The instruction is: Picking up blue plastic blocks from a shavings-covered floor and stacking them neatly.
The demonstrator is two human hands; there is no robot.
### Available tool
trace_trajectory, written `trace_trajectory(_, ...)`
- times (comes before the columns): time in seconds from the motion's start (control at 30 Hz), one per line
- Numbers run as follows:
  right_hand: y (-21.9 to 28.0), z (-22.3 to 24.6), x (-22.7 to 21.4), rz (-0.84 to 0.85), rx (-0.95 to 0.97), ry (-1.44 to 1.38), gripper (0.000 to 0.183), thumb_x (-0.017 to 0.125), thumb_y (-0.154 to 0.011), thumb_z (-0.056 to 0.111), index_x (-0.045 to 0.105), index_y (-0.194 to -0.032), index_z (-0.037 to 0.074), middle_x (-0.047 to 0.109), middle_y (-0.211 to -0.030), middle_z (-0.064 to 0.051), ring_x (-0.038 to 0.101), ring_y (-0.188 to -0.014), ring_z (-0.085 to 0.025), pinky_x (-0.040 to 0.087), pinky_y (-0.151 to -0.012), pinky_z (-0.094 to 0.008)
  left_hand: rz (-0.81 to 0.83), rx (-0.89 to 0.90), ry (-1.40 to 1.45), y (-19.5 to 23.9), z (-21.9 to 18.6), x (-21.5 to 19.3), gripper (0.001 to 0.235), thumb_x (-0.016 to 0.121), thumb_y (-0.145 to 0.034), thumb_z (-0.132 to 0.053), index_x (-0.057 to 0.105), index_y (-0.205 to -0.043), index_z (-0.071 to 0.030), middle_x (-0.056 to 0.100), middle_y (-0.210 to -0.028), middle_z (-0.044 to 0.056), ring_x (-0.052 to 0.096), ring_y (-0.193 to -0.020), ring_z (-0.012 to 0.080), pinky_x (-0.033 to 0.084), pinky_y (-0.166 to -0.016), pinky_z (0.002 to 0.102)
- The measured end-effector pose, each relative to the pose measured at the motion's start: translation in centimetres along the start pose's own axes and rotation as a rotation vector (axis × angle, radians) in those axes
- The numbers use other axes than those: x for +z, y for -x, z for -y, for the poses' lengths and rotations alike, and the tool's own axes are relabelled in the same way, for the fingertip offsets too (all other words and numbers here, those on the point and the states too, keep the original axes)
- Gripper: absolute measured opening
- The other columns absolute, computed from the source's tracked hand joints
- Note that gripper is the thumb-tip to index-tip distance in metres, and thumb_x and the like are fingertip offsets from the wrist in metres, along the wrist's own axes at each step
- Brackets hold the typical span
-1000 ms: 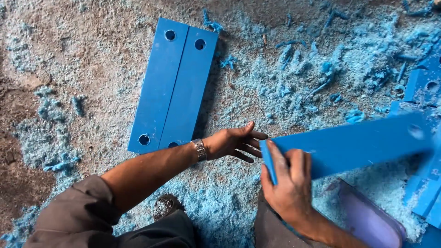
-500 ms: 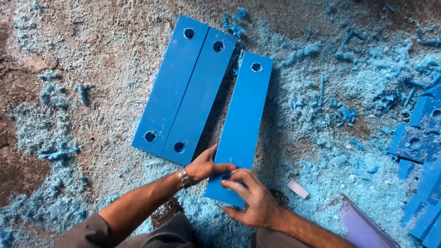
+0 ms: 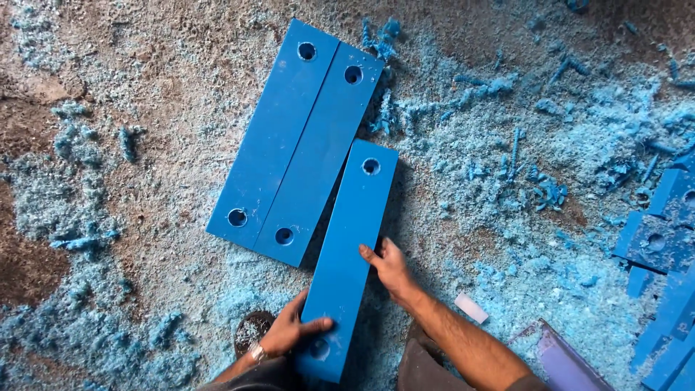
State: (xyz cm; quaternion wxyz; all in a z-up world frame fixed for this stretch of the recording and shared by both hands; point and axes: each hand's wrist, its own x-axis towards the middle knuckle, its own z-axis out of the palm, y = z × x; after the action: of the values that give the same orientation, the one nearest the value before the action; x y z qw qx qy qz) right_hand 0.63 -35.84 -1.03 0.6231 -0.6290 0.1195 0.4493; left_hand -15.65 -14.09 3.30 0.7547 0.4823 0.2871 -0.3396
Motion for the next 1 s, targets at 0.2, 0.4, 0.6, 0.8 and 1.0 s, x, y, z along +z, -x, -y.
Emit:
trace_trajectory(0.2, -7.9, 3.5, -3.2, -0.211, -0.112, 0.036, 0.057, 0.076, -0.087, 0.045, 0.063, -0.116, -0.002, 0.071, -0.116, -0.016, 0.062, -0.112, -0.027, 0.048, -0.106, -0.045, -0.185, -0.013, -0.046, -2.5, -5.0, -1.4, 0.072, 0.084, -0.075, -0.026, 0.056, -0.138, -0.005, 0.075, -0.119, 0.019, 0.074, -0.103, 0.0260, 0.061, -0.089, 0.042)
trace_trajectory(0.4, -10.4, 9.6, -4.7, -0.272, -0.055, 0.258, 0.069, 0.073, -0.096, 0.048, 0.050, -0.135, -0.004, 0.062, -0.126, -0.014, 0.054, -0.119, -0.025, 0.043, -0.105, -0.050, -0.310, 0.009, 0.096, -2.1, -2.8, -1.6, 0.067, 0.080, -0.083, -0.032, 0.056, -0.138, -0.002, 0.075, -0.115, 0.023, 0.078, -0.100, 0.0270, 0.064, -0.089, 0.038)
trace_trajectory(0.6, -7.8, 10.5, -3.6, -0.376, -0.074, 0.727, 0.059, 0.068, -0.091, 0.049, 0.060, -0.122, -0.001, 0.071, -0.099, -0.015, 0.072, -0.087, -0.024, 0.061, -0.075, -0.042, -0.403, -0.170, -0.313, -0.8, -2.1, -1.9, 0.065, 0.068, -0.091, -0.040, 0.053, -0.144, -0.006, 0.081, -0.113, 0.017, 0.081, -0.101, 0.0232, 0.065, -0.085, 0.036)
trace_trajectory(0.8, -8.1, 9.4, -2.9, -0.358, -0.174, 0.823, 0.051, 0.077, -0.086, 0.045, 0.066, -0.106, 0.000, 0.060, -0.103, -0.011, 0.067, -0.083, -0.021, 0.059, -0.072, -0.040, -0.273, -0.119, 0.297, -2.2, -0.5, -2.1, 0.058, 0.066, -0.092, -0.022, 0.051, -0.143, 0.001, 0.066, -0.139, 0.017, 0.066, -0.127, 0.0254, 0.058, -0.101, 0.040)
trace_trajectory(1.0, -8.5, 10.5, -2.7, -0.313, -0.195, 0.763, 0.051, 0.078, -0.082, 0.045, 0.067, -0.107, 0.002, 0.055, -0.112, -0.012, 0.063, -0.094, -0.022, 0.058, -0.077, -0.037, -0.300, -0.003, 0.394, -1.3, -2.4, -1.5, 0.055, 0.060, -0.094, -0.012, 0.047, -0.145, 0.004, 0.063, -0.143, 0.020, 0.063, -0.131, 0.0274, 0.051, -0.108, 0.039)
